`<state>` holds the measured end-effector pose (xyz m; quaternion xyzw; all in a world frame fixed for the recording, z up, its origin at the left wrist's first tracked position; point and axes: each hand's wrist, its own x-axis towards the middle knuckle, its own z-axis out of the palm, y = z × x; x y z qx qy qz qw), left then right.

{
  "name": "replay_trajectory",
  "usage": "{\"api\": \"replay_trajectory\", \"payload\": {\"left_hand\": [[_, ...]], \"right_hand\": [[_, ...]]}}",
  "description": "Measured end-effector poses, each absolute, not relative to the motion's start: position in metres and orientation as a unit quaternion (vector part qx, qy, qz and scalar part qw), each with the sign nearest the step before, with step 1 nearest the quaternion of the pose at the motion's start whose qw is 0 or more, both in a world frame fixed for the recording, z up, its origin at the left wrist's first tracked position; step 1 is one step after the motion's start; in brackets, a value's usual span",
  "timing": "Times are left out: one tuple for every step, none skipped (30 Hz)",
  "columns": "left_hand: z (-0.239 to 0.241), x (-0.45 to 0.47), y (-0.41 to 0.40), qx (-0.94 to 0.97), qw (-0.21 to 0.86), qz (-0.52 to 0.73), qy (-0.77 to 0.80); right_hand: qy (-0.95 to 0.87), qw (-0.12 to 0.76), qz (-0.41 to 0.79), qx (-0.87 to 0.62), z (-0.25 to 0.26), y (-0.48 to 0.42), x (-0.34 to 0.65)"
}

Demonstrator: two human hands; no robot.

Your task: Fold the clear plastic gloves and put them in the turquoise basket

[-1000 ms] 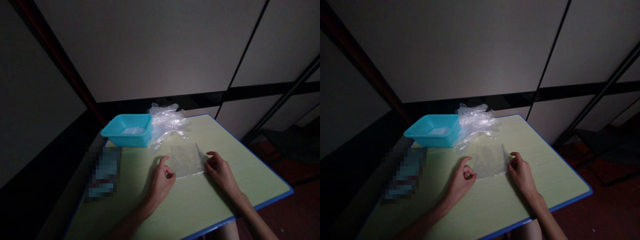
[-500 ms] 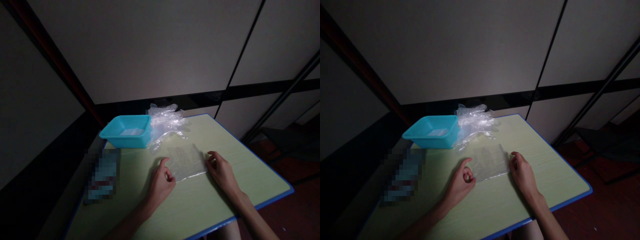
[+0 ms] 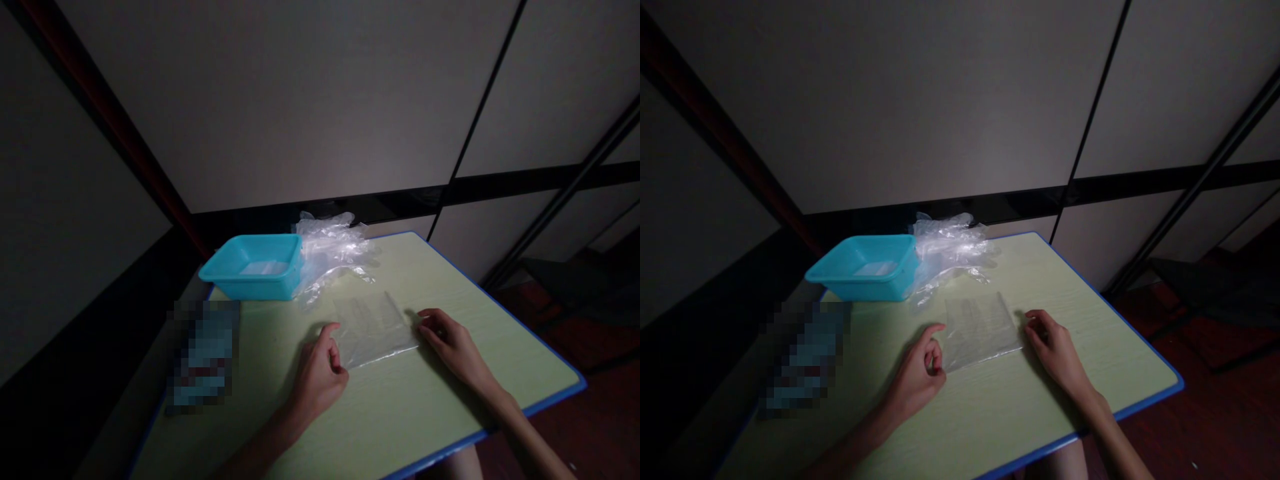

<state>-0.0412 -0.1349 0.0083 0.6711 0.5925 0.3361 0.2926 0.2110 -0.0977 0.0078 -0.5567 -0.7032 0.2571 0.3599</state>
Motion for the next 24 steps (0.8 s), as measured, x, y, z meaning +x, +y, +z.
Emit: {"api": "replay_trajectory", "payload": {"left_hand": [[0.009, -0.042, -0.136, 0.671, 0.294, 0.335, 0.593], [0.011, -0.043, -0.136, 0.67, 0.293, 0.337, 0.593], [0.012, -0.044, -0.136, 0.671, 0.288, 0.341, 0.593], [0.013, -0.046, -0.136, 0.674, 0.278, 0.346, 0.59], [0.015, -0.049, -0.136, 0.685, 0.263, 0.352, 0.582], [0.017, -0.052, -0.135, 0.703, 0.243, 0.353, 0.568], [0.018, -0.055, -0.134, 0.73, 0.221, 0.345, 0.547], [0.02, -0.058, -0.133, 0.762, 0.2, 0.329, 0.52], [0.023, -0.062, -0.132, 0.795, 0.181, 0.304, 0.492], [0.025, -0.065, -0.132, 0.827, 0.166, 0.272, 0.464], [0.027, -0.067, -0.131, 0.853, 0.155, 0.236, 0.439], [0.029, -0.069, -0.132, 0.875, 0.145, 0.2, 0.417], [0.031, -0.07, -0.132, 0.891, 0.137, 0.166, 0.399], [0.033, -0.07, -0.133, 0.903, 0.129, 0.136, 0.386], [0.034, -0.07, -0.134, 0.911, 0.123, 0.111, 0.377], [0.035, -0.069, -0.135, 0.916, 0.118, 0.09, 0.372], [0.036, -0.069, -0.136, 0.919, 0.114, 0.072, 0.37], [0.037, -0.068, -0.136, 0.921, 0.11, 0.058, 0.369], [0.037, -0.067, -0.137, 0.923, 0.106, 0.046, 0.368], [0.037, -0.066, -0.138, 0.924, 0.102, 0.035, 0.368], [0.037, -0.065, -0.139, 0.925, 0.097, 0.026, 0.367], [0.037, -0.065, -0.14, 0.925, 0.093, 0.018, 0.367], [0.037, -0.065, -0.141, 0.925, 0.089, 0.011, 0.369], [0.037, -0.064, -0.141, 0.925, 0.086, 0.004, 0.371]], "right_hand": [[-0.704, 0.358, 0.265, -0.552, 0.01, -0.096, 0.212], [-0.707, 0.354, 0.273, -0.548, 0.012, -0.095, 0.214], [-0.711, 0.348, 0.279, -0.543, 0.013, -0.093, 0.215], [-0.717, 0.345, 0.282, -0.537, 0.015, -0.09, 0.216], [-0.723, 0.343, 0.284, -0.528, 0.016, -0.088, 0.216], [-0.732, 0.341, 0.282, -0.517, 0.016, -0.085, 0.217], [-0.745, 0.338, 0.275, -0.505, 0.016, -0.083, 0.217], [-0.76, 0.331, 0.264, -0.493, 0.015, -0.081, 0.217], [-0.775, 0.322, 0.248, -0.484, 0.014, -0.079, 0.217], [-0.79, 0.309, 0.227, -0.477, 0.012, -0.078, 0.217], [-0.804, 0.296, 0.204, -0.473, 0.011, -0.077, 0.217], [-0.816, 0.283, 0.181, -0.471, 0.009, -0.077, 0.216], [-0.826, 0.27, 0.161, -0.468, 0.008, -0.077, 0.216], [-0.836, 0.257, 0.143, -0.464, 0.007, -0.077, 0.215], [-0.845, 0.243, 0.128, -0.458, 0.007, -0.077, 0.215], [-0.853, 0.23, 0.116, -0.454, 0.007, -0.077, 0.214], [-0.858, 0.22, 0.106, -0.452, 0.008, -0.077, 0.213], [-0.861, 0.213, 0.097, -0.452, 0.009, -0.078, 0.212], [-0.862, 0.208, 0.09, -0.454, 0.009, -0.078, 0.211], [-0.862, 0.205, 0.085, -0.456, 0.01, -0.078, 0.21], [-0.862, 0.203, 0.081, -0.458, 0.011, -0.078, 0.21], [-0.861, 0.202, 0.077, -0.46, 0.011, -0.078, 0.209], [-0.861, 0.2, 0.074, -0.461, 0.011, -0.079, 0.209], [-0.861, 0.199, 0.071, -0.462, 0.012, -0.079, 0.208]]}}
